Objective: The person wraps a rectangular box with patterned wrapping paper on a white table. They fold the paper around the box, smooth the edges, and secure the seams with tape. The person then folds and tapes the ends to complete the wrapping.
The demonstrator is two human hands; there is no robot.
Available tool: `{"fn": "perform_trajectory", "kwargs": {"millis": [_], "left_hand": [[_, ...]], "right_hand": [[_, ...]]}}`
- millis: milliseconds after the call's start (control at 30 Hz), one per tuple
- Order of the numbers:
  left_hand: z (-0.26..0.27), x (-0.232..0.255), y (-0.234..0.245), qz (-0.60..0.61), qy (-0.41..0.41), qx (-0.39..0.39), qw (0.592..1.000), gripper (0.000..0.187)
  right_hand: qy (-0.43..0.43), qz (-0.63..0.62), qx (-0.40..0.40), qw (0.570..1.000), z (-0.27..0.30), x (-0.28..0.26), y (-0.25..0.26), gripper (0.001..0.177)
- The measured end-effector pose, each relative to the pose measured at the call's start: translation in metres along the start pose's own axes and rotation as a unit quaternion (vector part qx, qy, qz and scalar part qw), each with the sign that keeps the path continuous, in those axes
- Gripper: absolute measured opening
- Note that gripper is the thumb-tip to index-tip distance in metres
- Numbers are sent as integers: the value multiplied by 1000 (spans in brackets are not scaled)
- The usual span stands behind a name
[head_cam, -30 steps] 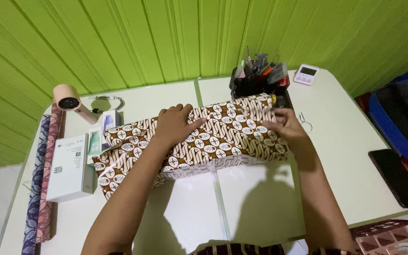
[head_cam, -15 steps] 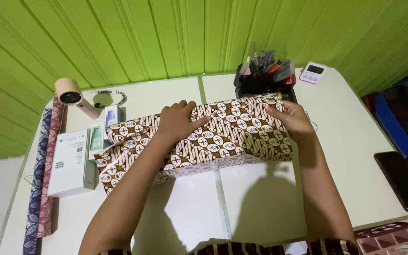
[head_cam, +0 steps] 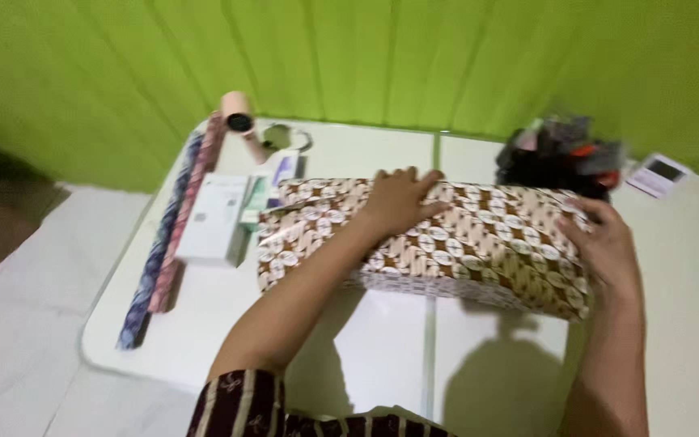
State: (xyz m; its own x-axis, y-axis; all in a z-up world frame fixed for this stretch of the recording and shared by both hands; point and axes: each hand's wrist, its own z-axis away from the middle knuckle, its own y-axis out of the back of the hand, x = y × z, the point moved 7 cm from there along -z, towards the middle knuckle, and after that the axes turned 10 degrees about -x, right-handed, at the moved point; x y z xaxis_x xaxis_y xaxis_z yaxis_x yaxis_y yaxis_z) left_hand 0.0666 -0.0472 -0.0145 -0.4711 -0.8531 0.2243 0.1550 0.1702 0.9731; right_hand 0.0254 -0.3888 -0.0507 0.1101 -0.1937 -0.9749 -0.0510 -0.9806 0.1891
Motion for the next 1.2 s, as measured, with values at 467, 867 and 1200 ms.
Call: {"fn": "perform_trajectory", "kwargs": {"millis": [467, 867, 1200], "left_hand": [[-4, -7, -3, 71, -121, -63, 988, 49], [-5, -11, -4, 36, -135, -124, 982, 85], [5, -7, 6, 63, -152, -84, 983, 76]], "right_hand": [[-51, 0, 36, 998, 4, -4, -3, 16], [-73, -17, 55, 996, 12, -19, 5, 17], [-147, 8, -53, 988, 54, 3, 27, 7]]}}
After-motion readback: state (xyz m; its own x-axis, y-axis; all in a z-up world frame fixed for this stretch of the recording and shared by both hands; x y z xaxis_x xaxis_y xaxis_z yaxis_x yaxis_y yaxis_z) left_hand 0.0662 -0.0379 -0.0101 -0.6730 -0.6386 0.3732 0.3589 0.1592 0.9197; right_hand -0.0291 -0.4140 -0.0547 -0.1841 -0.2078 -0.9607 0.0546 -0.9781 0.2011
